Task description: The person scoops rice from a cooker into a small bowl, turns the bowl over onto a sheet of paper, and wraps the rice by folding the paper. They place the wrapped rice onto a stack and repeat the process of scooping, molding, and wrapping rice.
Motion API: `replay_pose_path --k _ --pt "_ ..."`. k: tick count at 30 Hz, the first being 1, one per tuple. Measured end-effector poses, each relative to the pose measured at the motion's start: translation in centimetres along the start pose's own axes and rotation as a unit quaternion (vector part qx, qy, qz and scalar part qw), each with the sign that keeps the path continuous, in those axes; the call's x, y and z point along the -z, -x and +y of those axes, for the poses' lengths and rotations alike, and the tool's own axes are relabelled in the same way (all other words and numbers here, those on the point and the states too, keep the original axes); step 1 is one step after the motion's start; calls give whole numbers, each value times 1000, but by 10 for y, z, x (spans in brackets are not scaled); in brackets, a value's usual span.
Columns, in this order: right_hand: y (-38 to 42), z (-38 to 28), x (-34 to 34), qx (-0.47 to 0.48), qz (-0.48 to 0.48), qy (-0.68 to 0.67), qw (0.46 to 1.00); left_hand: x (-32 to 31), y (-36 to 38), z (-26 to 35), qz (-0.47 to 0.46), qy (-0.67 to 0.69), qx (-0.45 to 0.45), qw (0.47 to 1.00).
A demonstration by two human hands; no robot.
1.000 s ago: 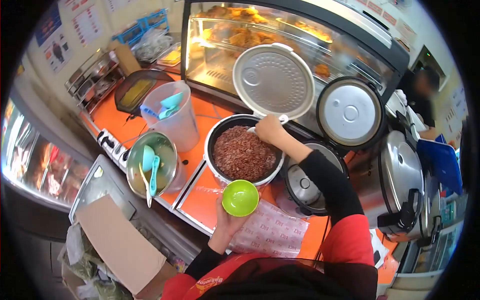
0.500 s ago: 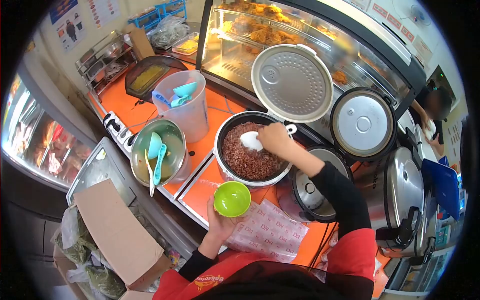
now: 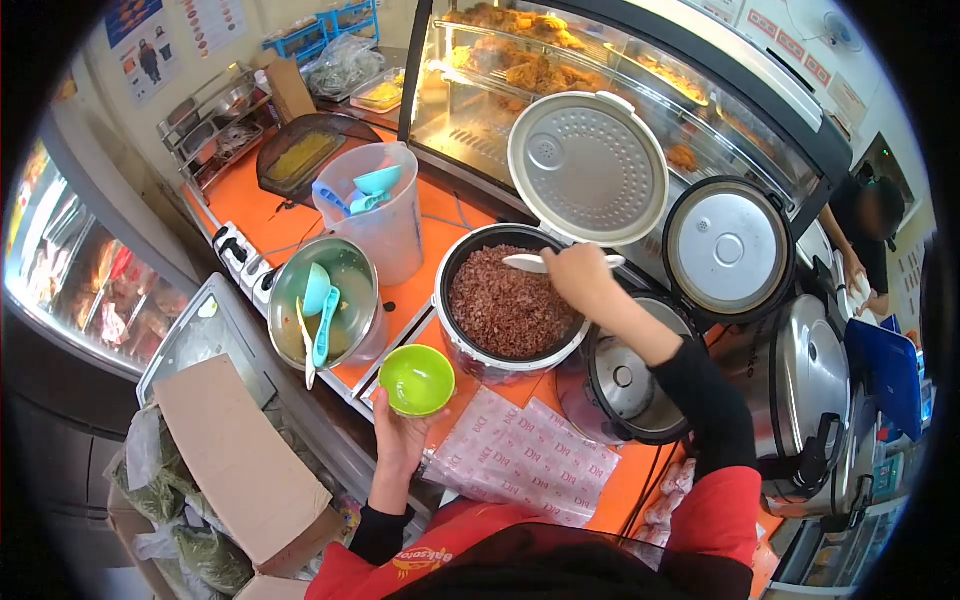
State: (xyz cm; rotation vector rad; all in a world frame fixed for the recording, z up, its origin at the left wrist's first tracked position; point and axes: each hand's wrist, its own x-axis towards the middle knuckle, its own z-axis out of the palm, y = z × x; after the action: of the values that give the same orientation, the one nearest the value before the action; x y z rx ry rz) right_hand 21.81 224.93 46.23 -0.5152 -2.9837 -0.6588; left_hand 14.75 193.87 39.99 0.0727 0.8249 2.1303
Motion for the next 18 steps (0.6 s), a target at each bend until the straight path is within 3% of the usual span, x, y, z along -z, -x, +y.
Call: replay_pose_path --k 4,10,13,18 --pt "43 -22 41 106 -46 -22 993 5 8 5 16 -21 -11 1000" --pt "30 -14 -23 88 5 -68 994 4 15 -5 21 -9 18 1000" --pt "21 0 -17 90 34 -65 993 0 17 -7 -3 -20 19 1000" --pt "41 4 33 131 -24 -70 989 10 27 -4 38 -16 -5 999"
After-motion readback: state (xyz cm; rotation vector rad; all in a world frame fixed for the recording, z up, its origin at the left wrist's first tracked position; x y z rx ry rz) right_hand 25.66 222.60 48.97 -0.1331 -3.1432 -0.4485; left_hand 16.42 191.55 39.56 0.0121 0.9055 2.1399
